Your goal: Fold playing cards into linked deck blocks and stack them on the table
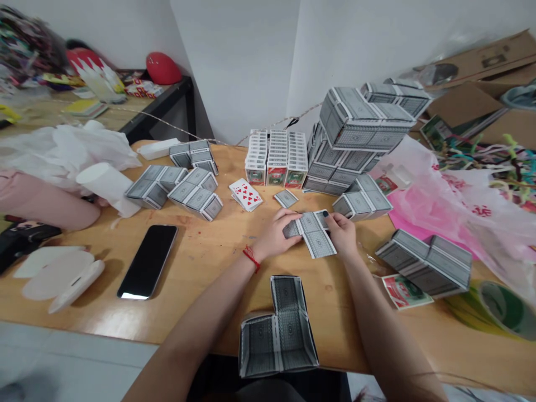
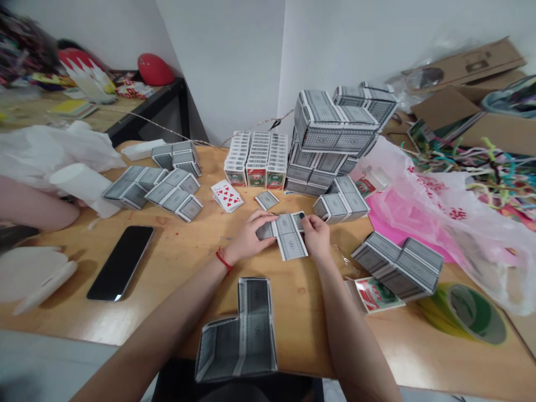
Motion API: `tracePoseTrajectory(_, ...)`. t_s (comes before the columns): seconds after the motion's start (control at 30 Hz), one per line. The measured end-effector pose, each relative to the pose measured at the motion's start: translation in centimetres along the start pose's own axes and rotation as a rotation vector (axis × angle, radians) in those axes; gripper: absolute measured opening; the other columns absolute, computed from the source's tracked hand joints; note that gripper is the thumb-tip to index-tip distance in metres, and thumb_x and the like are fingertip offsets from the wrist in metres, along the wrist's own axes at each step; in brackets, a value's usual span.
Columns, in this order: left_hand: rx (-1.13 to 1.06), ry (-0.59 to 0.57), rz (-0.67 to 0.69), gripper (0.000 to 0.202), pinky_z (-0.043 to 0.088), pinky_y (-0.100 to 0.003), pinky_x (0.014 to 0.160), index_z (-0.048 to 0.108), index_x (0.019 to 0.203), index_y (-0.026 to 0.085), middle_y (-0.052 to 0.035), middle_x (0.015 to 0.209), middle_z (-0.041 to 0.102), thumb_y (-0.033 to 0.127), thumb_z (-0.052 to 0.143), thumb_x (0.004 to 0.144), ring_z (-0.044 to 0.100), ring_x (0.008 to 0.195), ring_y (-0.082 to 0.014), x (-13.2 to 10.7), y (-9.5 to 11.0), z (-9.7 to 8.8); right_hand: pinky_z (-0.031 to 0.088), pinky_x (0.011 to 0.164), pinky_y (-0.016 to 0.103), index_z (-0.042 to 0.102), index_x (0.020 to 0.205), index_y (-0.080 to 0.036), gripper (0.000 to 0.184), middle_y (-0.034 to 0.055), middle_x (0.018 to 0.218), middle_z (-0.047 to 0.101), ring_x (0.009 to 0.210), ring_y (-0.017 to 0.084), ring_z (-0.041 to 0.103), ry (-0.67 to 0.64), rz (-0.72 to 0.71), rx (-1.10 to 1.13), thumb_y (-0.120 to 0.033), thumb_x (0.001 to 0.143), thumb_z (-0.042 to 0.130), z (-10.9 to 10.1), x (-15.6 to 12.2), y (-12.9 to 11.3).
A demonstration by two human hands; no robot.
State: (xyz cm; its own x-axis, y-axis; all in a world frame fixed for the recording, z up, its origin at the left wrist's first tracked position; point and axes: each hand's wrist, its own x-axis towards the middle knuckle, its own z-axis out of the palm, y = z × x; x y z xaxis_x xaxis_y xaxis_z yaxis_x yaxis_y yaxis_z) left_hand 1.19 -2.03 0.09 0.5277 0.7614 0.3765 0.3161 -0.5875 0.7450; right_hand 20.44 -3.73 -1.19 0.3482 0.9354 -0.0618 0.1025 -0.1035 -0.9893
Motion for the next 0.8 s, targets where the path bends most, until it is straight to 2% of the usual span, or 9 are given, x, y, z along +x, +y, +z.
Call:
tracePoseTrajectory(0.2,-0.004,-0.001,0.012,0.042,0.037,-0.040,0.097,0.050,0.114,0.022,-0.0069,0.110,0.047,0.028,0.059,0.073,0.044,0.109,-0.0187,-0.05,-0.57,0.42,0.035,0.045,0.023,0.053,0.064,-0.019,0.035,-0.0018,0.054,0.050,0.048,0.010,0.042,-0.052,-0.016,0.004,-0.053,0.063,0.059,-0.18,0.08,0.13)
tracePoseTrajectory(0.4,0.001,-0.078,0.015,0.048,0.035,-0.043,0.099,0.048,0.118,0.026,-0.0069,0.117,0.043,0.031,0.060,0.072,0.041,0.114,-0.0211,-0.02,-0.43,0.29,0.034,0.044,0.023,0.051,0.064,-0.020,0.036,-0.0026,0.053,0.049,0.047,0.011,0.041,-0.036,-0.014,0.017,-0.055,0.062,0.060,-0.47,0.34,0.38)
tracePoseTrajectory(0.53,-0.026,-0.110,0.034,0.053,0.032,-0.045,0.101,0.042,0.123,0.025,-0.0080,0.122,0.041,0.028,0.059,0.073,0.038,0.118,-0.0223,-0.04,0.03,-0.23,0.032,0.043,0.023,0.051,0.065,-0.020,0.036,-0.0027,0.052,0.049,0.045,0.010,0.040,-0.033,0.010,0.014,-0.055,0.063,0.058,-0.56,0.56,0.48)
tracePoseTrajectory(0.8,-0.050,-0.079,0.042,0.046,0.032,-0.042,0.102,0.044,0.121,0.022,-0.0079,0.121,0.043,0.025,0.054,0.076,0.040,0.117,-0.0195,-0.07,0.03,-0.38,0.030,0.041,0.022,0.051,0.064,-0.019,0.034,-0.0037,0.051,0.046,0.043,0.009,0.037,-0.024,0.044,0.048,-0.053,0.063,0.059,-0.39,0.40,0.29)
